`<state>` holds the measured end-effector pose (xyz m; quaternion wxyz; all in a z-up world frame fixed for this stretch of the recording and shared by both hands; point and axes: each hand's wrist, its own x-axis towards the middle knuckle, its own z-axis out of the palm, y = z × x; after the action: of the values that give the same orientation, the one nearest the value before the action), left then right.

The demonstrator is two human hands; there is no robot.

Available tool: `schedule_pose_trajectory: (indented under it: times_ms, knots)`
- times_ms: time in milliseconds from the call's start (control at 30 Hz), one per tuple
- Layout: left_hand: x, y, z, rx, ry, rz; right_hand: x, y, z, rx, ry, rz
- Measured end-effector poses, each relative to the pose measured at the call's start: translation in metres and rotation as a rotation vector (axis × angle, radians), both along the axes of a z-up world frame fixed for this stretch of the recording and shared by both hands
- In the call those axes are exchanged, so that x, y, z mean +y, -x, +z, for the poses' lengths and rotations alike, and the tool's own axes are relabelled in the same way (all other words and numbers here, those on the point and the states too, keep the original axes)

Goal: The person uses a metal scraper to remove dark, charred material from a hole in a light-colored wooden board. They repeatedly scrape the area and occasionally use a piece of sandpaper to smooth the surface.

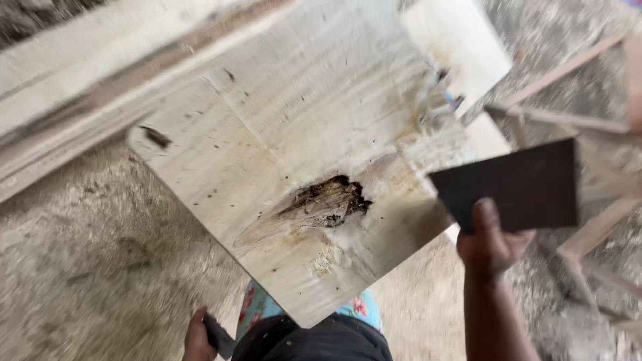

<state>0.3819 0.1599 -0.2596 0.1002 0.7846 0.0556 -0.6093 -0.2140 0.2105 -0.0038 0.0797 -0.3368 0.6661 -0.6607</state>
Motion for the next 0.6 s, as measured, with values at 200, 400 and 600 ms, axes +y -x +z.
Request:
schedule_pose_trajectory:
  times_ms: [200, 400, 600]
  knots:
    - [-0.003, -0.049, 0.042, 0.258, -0.222, -0.042, -0.016, 0.002, -0.015, -0.287, 0.026, -0.188]
    - [-0.039, -0.06, 0.051, 0.303, -0.079, -0.274, -0.014, -0.002, -0.007, -0.304, -0.055, -0.138]
    - [-0.137, -0.022, 0.072, 0.13, 0.478, -0.063, -0.038, -0.011, 0.033, -0.172, -0.377, 0.289]
